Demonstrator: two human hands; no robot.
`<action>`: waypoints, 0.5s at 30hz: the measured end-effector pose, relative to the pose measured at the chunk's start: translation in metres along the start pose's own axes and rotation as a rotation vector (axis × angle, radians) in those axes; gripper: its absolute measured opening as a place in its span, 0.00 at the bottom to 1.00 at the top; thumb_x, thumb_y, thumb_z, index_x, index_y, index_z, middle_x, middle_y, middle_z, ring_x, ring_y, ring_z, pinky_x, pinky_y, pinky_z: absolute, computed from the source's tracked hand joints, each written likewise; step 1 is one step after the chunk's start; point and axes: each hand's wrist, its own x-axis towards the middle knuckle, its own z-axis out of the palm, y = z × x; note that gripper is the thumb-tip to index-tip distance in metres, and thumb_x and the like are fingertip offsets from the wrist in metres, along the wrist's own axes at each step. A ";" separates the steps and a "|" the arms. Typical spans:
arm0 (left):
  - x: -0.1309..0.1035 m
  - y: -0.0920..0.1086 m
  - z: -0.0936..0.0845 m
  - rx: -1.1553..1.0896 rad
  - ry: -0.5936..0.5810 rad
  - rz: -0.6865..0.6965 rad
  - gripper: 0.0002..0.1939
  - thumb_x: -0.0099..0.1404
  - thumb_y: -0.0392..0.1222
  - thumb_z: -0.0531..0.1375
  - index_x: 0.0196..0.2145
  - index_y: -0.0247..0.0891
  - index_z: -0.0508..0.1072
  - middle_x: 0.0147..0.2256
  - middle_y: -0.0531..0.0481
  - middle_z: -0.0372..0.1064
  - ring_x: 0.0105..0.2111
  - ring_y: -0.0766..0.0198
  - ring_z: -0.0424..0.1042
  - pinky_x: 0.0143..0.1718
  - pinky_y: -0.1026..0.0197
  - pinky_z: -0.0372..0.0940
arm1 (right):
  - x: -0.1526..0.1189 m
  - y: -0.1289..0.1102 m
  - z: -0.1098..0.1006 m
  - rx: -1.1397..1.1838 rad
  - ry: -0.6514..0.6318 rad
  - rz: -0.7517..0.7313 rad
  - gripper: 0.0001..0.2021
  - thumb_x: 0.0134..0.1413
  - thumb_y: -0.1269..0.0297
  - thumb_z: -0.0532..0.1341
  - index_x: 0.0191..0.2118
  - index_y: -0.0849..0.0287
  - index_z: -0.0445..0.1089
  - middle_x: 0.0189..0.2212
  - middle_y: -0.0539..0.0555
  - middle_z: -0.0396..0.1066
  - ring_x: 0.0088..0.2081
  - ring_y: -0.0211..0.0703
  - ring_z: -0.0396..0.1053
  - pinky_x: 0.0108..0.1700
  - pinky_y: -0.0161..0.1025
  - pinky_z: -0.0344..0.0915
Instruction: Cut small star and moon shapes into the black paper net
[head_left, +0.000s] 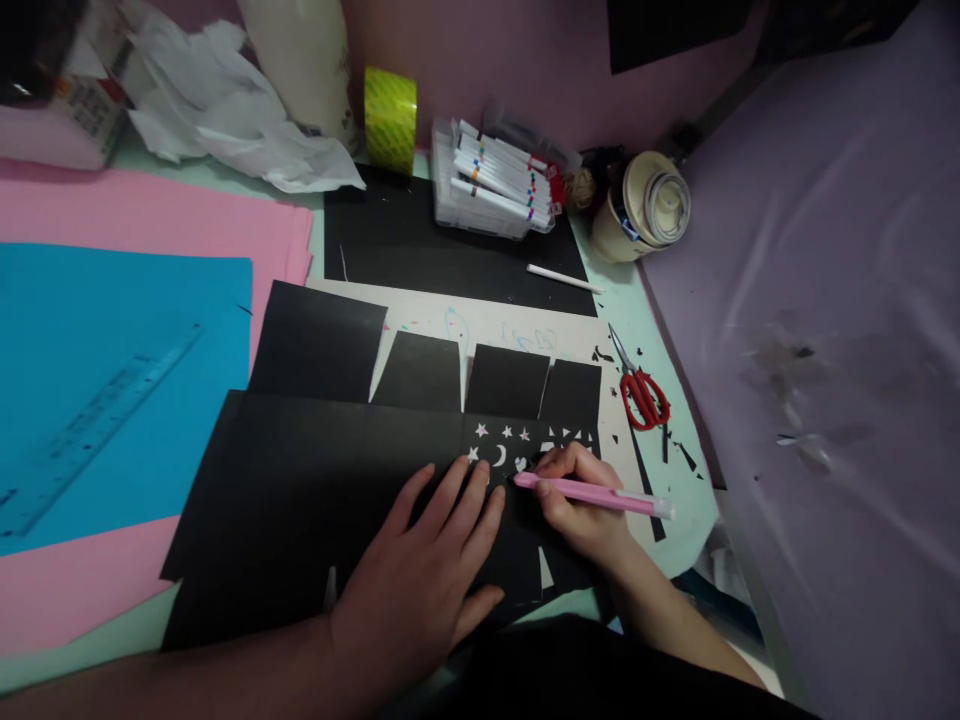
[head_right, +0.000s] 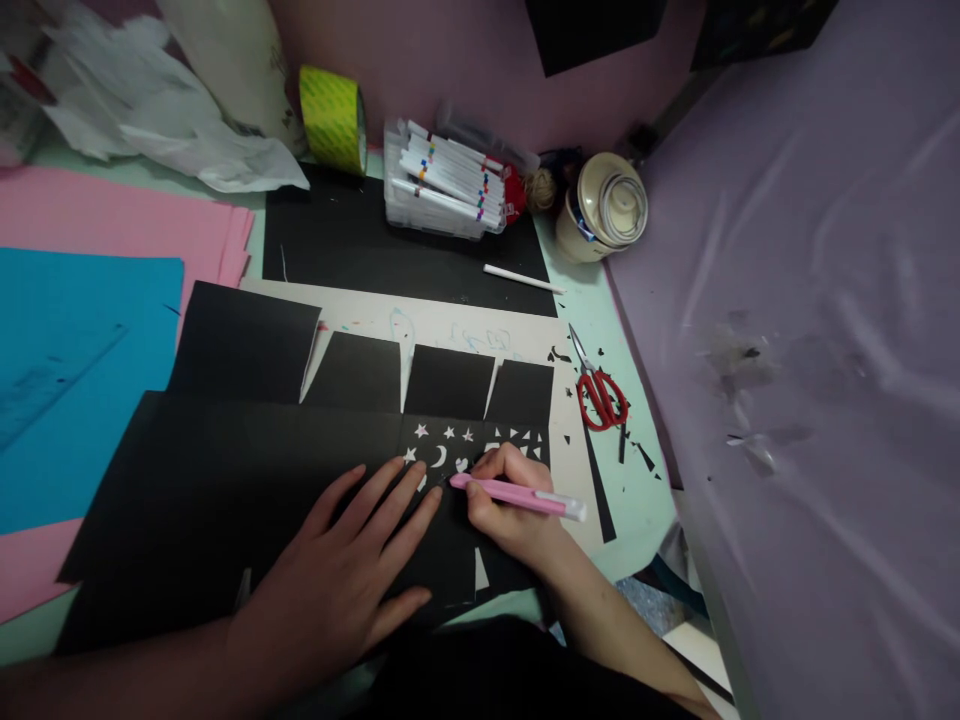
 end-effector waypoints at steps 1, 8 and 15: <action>0.000 0.000 0.000 -0.001 0.001 0.000 0.35 0.65 0.63 0.54 0.61 0.37 0.64 0.63 0.39 0.57 0.64 0.48 0.49 0.64 0.44 0.38 | 0.000 0.000 0.000 -0.004 0.000 0.002 0.06 0.52 0.71 0.62 0.29 0.56 0.64 0.26 0.49 0.71 0.27 0.37 0.70 0.29 0.34 0.66; 0.002 0.000 0.000 -0.001 0.004 -0.002 0.35 0.64 0.63 0.56 0.60 0.37 0.65 0.63 0.40 0.58 0.64 0.49 0.49 0.64 0.45 0.37 | 0.000 -0.003 0.000 -0.046 0.004 0.006 0.08 0.55 0.70 0.61 0.27 0.56 0.62 0.23 0.47 0.68 0.24 0.35 0.67 0.27 0.33 0.64; 0.003 0.000 -0.001 0.000 0.007 0.000 0.34 0.64 0.62 0.55 0.60 0.37 0.65 0.63 0.40 0.58 0.64 0.49 0.50 0.63 0.45 0.40 | 0.001 -0.021 -0.008 -0.311 -0.185 -0.105 0.05 0.60 0.70 0.60 0.41 0.56 0.71 0.35 0.51 0.77 0.35 0.38 0.74 0.38 0.34 0.69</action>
